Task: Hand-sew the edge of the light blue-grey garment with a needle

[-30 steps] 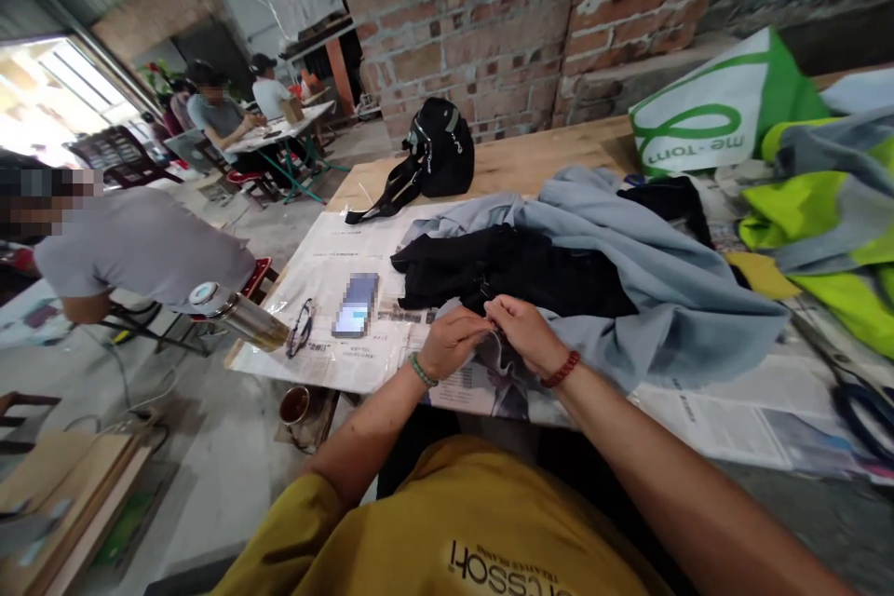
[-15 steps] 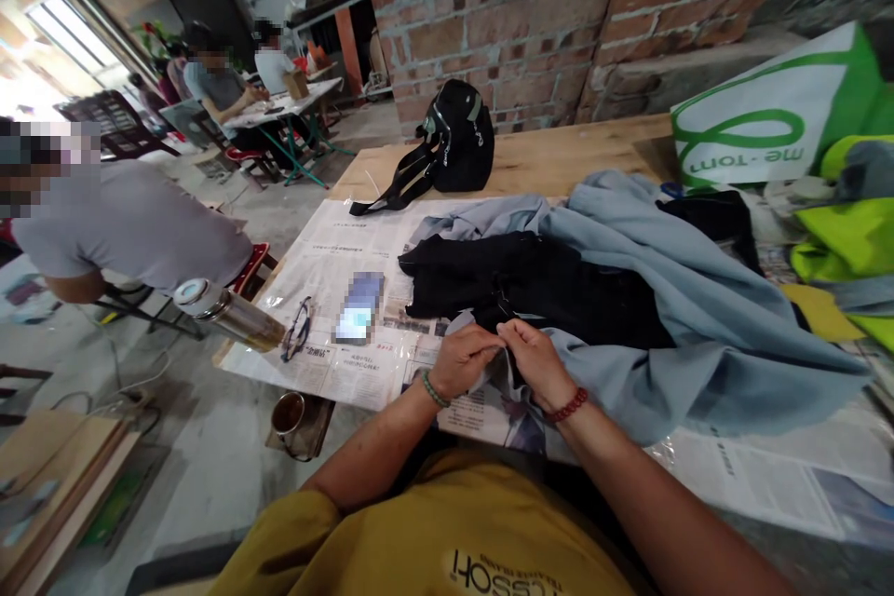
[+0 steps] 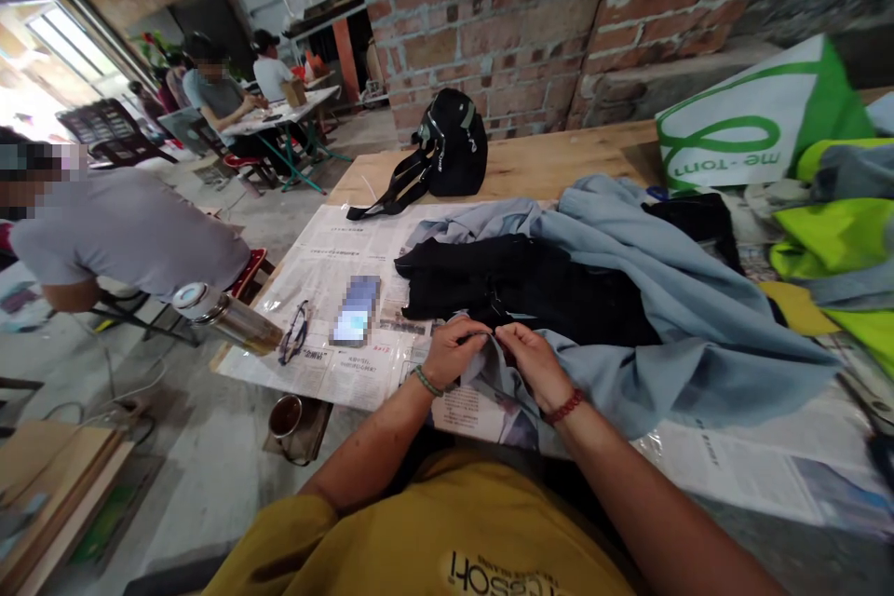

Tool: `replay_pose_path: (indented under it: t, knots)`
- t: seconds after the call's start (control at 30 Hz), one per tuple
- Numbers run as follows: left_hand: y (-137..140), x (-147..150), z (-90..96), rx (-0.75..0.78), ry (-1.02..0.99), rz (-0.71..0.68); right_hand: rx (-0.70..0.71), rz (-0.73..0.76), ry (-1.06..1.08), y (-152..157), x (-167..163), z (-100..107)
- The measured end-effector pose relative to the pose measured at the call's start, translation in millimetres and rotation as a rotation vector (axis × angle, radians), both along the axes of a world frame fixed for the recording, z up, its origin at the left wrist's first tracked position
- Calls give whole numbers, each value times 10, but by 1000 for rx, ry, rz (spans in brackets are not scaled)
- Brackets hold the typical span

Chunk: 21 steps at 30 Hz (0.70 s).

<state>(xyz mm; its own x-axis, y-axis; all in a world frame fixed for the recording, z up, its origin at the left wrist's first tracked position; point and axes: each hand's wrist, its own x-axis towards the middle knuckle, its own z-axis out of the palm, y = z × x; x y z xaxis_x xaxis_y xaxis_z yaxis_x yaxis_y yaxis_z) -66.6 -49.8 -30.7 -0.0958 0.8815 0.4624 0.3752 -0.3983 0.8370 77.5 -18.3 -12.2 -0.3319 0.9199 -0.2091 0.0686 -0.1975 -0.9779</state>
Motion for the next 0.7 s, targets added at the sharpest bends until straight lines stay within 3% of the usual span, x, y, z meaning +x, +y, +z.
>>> replay_pose_path:
  t: [0.27,0.4,0.47,0.57,0.63,0.7]
  knots:
    - [9,20,-11,-111,-68,-35,73,114,-33,-58,32,-80]
    - [16,29,-2,-225,-141,27,205,-1,-101,-39,139,-11]
    - [15,33,13,-273,-154,38,398,-143,-171,-55,218,90]
    - [8,35,39,-315,-177,39,826,-248,-296,-160,291,263]
    - [1,30,55,-325,-215,26,1085,-155,-340,-276,277,328]
    - [-7,20,68,-327,-281,7,1259,-30,-344,-393,225,321]
